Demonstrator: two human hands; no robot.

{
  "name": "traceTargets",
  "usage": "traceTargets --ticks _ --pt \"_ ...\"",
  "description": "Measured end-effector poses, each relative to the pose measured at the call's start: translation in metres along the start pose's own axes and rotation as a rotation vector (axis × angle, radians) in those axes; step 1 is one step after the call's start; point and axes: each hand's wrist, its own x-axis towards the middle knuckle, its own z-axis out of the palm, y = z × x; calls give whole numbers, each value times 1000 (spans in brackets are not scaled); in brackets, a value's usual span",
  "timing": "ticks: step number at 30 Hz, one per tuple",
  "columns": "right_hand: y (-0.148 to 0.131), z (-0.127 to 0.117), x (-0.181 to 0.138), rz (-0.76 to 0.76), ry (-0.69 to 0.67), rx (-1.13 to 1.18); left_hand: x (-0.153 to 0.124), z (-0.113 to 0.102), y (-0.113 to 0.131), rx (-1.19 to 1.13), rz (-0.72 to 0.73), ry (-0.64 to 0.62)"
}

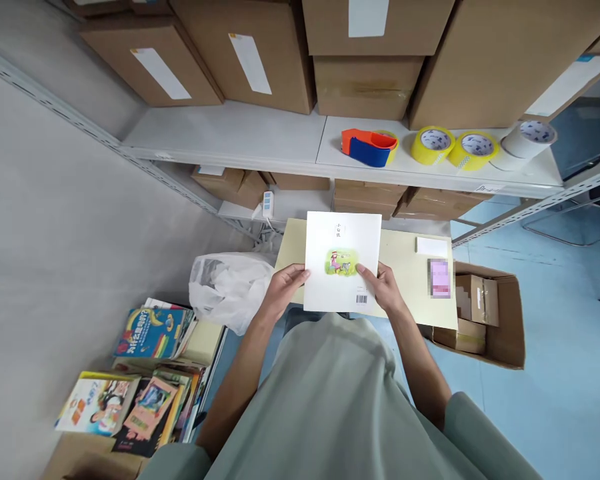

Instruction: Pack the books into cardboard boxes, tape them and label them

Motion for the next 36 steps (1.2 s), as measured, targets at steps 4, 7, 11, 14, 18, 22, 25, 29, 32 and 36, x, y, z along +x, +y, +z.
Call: traceTargets --ticks 4,7,11,14,18,22,25,29,32,36 --pt "-2 2 -6 -2 -5 -19 -10 0 3 -22 -27 -60" --pt "-3 4 -8 -17 4 -27 -13 0 4 -30 -18 -48" --pt "2 8 1 -27 36 -89 -13 2 3 -55 -4 -3" --pt "10 14 12 -142 136 -160 -11 6 0 -60 26 61" --pt "19 31 13 -166 150 -130 -8 22 -9 -17 100 164" --pt "20 58 -4 -92 -4 -92 -15 48 -26 63 124 229" --pt "18 71 -15 -124 -25 -121 -26 64 -41 111 140 282" --pt "17 56 -7 -141 31 -140 -32 61 -49 89 157 79" --pt "15 26 5 -38 6 -58 -19 35 -46 91 230 114" --pt "13 -6 6 19 -23 49 4 -10 -38 38 129 290"
